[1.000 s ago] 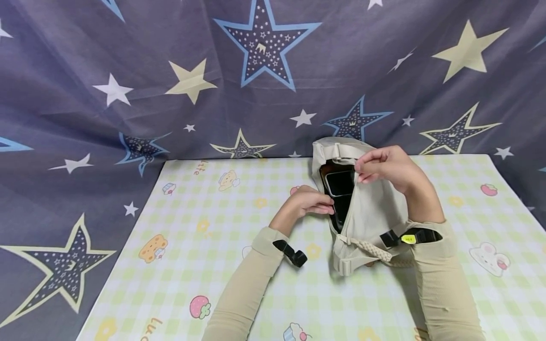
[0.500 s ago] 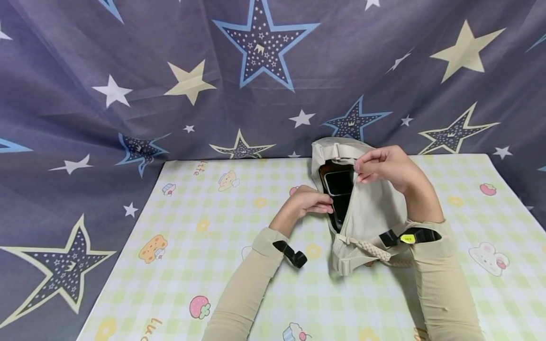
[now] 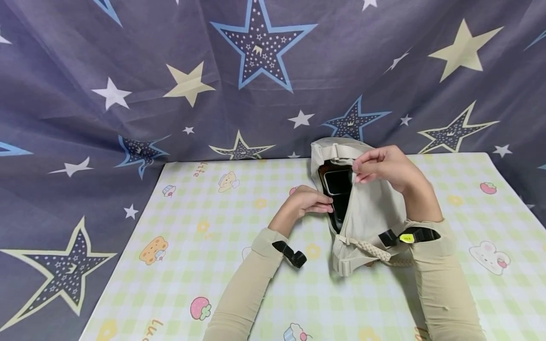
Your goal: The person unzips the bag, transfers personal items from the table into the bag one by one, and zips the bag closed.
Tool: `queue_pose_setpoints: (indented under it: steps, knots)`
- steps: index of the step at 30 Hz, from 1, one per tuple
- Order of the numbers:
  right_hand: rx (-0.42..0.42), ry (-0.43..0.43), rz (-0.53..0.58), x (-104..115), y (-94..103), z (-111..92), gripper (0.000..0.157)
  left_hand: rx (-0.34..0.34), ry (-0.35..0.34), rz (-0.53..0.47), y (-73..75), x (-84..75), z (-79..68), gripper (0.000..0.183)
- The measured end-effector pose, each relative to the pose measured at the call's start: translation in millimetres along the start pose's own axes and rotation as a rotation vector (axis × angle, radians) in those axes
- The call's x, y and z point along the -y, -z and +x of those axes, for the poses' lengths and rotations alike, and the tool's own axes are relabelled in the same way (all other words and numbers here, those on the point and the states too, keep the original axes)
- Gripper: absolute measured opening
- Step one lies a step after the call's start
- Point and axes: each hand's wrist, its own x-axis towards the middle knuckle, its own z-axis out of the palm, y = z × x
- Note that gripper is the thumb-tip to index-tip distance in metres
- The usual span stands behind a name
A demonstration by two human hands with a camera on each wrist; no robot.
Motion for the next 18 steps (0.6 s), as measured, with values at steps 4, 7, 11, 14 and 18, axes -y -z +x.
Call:
queue_pose_setpoints:
  steps: [4, 7, 11, 14, 18]
  knots:
    - [0.002, 0.003, 0.001, 0.7, -0.1, 0.1, 0.013, 0.002, 0.007, -0.002, -0.7, -0.9, -0.8, 0.004]
    - [0.003, 0.003, -0.001, 1.1, -0.3, 0.2, 0.013, -0.001, 0.013, -0.002, -1.2, -1.1, -1.1, 0.004]
    - [0.004, -0.002, -0.006, 1.2, -0.6, 0.3, 0.012, -0.005, 0.017, 0.005, -1.3, -1.1, -1.0, 0.005]
    - [0.004, -0.006, -0.009, 0.9, -0.9, 0.3, 0.012, -0.005, 0.015, 0.014, -0.9, -0.8, -1.0, 0.006]
    - [0.010, -0.010, -0.019, -0.1, -1.4, 0.6, 0.010, -0.006, 0.011, 0.031, 0.2, -1.1, -1.9, 0.005]
